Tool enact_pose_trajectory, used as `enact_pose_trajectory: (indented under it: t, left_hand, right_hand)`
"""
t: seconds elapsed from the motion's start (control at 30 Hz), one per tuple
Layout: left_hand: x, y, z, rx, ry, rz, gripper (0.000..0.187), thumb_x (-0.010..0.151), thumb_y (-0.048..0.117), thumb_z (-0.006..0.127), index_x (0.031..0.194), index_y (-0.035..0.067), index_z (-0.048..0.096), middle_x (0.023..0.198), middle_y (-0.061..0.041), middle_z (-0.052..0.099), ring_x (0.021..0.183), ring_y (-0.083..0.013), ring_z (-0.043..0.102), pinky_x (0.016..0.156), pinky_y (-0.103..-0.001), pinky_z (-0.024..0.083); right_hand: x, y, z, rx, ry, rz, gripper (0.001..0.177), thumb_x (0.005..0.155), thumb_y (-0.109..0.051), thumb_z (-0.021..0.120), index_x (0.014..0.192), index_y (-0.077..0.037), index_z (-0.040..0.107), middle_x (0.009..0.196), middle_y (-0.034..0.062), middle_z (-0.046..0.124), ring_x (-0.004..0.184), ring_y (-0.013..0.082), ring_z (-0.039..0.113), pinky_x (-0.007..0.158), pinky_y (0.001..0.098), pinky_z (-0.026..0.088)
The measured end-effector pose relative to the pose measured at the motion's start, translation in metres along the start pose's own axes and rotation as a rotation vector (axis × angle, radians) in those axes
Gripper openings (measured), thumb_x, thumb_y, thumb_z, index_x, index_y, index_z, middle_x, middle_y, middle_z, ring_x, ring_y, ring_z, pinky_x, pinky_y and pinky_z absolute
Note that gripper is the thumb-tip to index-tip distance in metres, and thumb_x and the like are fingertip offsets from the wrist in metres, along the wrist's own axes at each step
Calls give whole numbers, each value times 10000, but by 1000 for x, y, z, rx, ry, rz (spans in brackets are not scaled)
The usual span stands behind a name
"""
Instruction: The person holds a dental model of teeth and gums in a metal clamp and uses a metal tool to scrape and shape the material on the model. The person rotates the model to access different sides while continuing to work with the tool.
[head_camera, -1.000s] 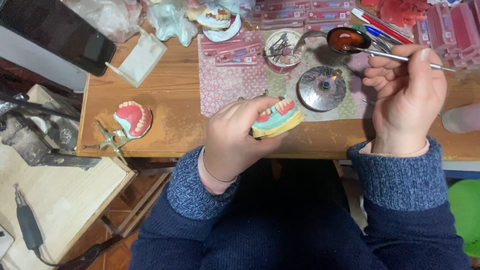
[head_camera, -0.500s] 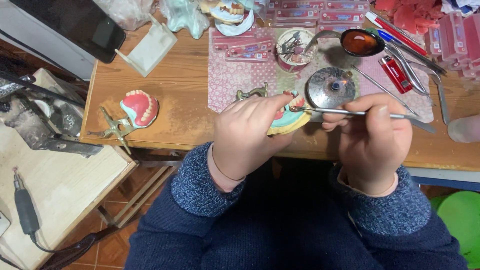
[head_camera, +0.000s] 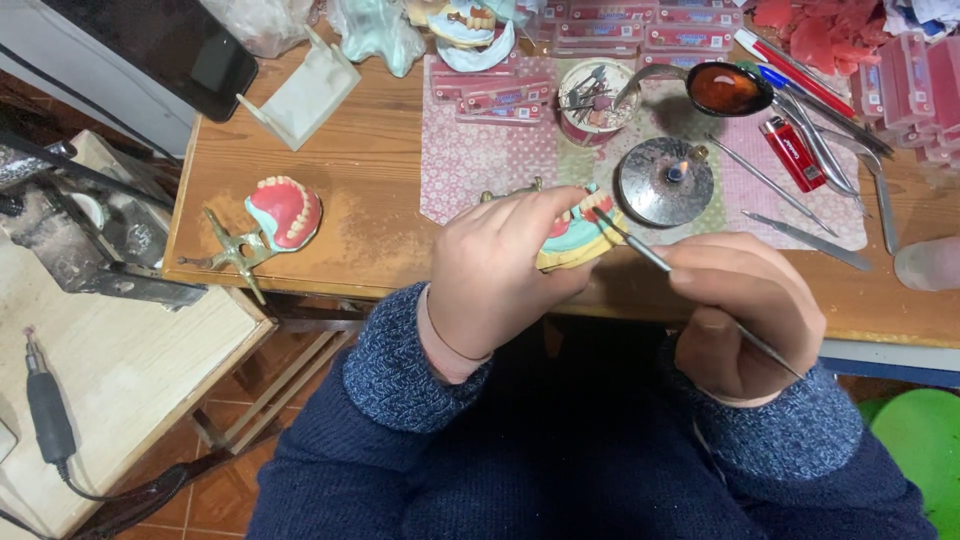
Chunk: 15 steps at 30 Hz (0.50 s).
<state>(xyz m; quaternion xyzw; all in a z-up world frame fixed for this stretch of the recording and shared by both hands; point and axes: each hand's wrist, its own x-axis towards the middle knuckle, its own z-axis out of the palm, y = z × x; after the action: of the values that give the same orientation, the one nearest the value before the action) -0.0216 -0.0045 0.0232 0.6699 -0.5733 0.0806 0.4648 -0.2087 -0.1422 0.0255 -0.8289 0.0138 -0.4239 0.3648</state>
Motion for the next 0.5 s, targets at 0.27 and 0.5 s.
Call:
enact_pose_trajectory:
  t: [0.27, 0.5]
  left_hand:
    - [-1, 2, 2, -3, 15, -52, 529, 744, 231, 904, 1190, 112, 646, 1040, -71, 738, 943, -258, 734, 838, -357, 583]
    - [-1, 2, 2, -3, 25, -48, 464, 777, 189, 868, 1176, 108, 647, 1046, -58, 736, 952, -243, 736, 851, -351, 588]
  right_hand:
    - [11, -11, -3, -101, -165, -17, 181, 1038, -174, 556, 1116, -27, 625, 1121, 166, 683, 1038, 341, 694, 919, 420, 564]
    - [9, -8, -3, -185, -240, -50, 176, 989, -124, 599, 1136, -35, 639, 1126, 168, 676, 1039, 351, 689, 900, 423, 567]
